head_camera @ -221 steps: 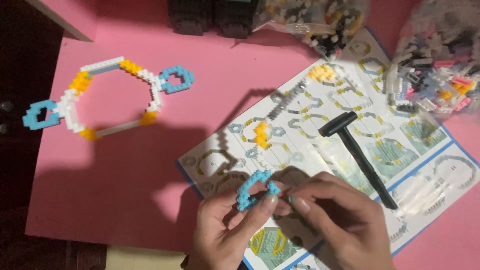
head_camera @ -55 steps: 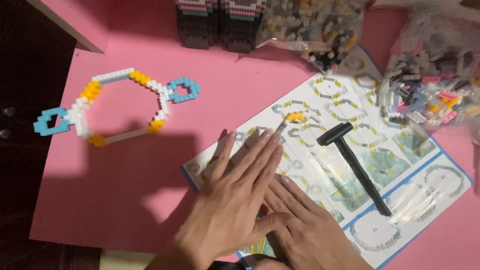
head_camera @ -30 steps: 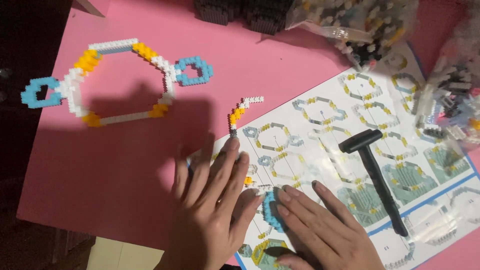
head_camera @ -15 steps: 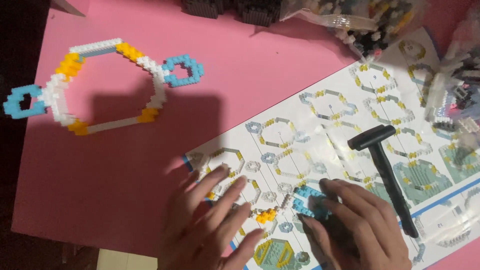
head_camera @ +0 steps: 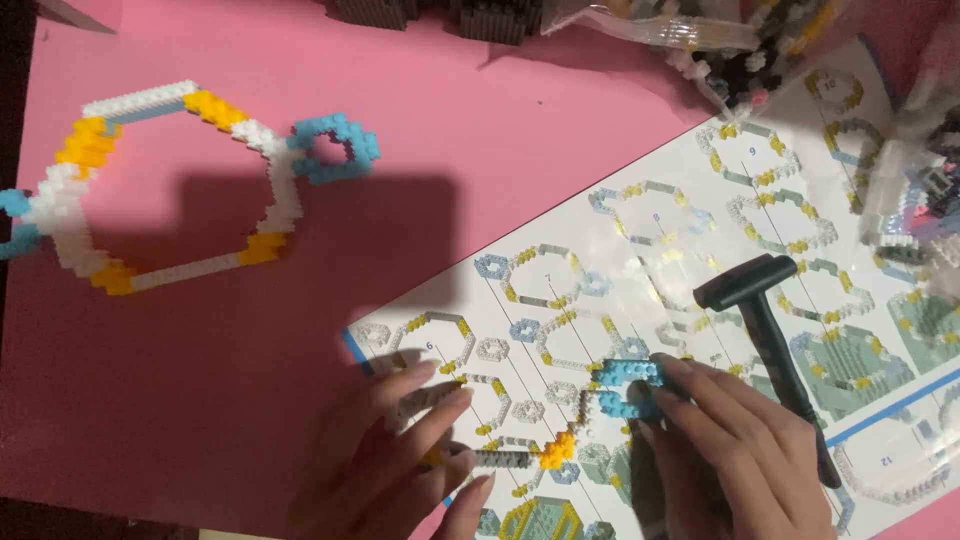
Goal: Assembling a structure using small interlocking plastic toy blocks while following printed instructions.
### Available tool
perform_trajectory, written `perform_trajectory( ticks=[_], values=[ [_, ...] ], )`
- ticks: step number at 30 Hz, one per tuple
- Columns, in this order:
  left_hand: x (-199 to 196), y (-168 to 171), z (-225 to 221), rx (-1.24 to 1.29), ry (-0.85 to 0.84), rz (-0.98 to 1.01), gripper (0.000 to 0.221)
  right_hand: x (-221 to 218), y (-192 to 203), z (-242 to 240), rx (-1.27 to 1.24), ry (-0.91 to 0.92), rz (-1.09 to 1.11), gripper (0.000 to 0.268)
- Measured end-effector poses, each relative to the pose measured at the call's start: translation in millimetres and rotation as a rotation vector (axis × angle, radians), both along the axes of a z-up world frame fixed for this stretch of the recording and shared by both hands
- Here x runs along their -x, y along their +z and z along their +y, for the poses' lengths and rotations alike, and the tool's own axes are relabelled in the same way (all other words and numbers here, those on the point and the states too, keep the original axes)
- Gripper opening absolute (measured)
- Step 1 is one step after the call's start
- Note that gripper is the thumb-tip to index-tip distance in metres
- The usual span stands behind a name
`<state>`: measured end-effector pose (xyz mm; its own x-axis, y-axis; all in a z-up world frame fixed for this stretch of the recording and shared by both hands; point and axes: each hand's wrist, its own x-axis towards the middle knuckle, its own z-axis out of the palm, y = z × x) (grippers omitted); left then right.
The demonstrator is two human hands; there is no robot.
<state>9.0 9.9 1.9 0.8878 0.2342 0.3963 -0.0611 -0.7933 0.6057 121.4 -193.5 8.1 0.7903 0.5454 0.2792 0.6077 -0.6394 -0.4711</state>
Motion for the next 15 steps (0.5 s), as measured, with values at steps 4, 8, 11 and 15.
perform_trajectory(
  ticks=[4,8,11,15],
  values=[
    [20.0,-20.3,12.2,-0.082,-0.067,-0.002,0.044,0.2,-2.0,-1.2,0.037,-0.023,0.037,0.022],
    [14.7,-19.5,14.7,0.032,-0.057,0.038,0.028,-5.2,-11.3,-11.0,0.046,0.042,0.033,0.027],
    [9.4,-26.5,17.2,0.011,-0.143,-0.011,0.028,-3.9,-14.8,-10.6,0.089,0.014,0.044,0.035],
    [-0.4,-31.2,16.2,-0.020,-0.081,-0.030,0.033,-5.4,-22.8,-11.6,0.077,-0.008,0.018,0.037]
  ],
)
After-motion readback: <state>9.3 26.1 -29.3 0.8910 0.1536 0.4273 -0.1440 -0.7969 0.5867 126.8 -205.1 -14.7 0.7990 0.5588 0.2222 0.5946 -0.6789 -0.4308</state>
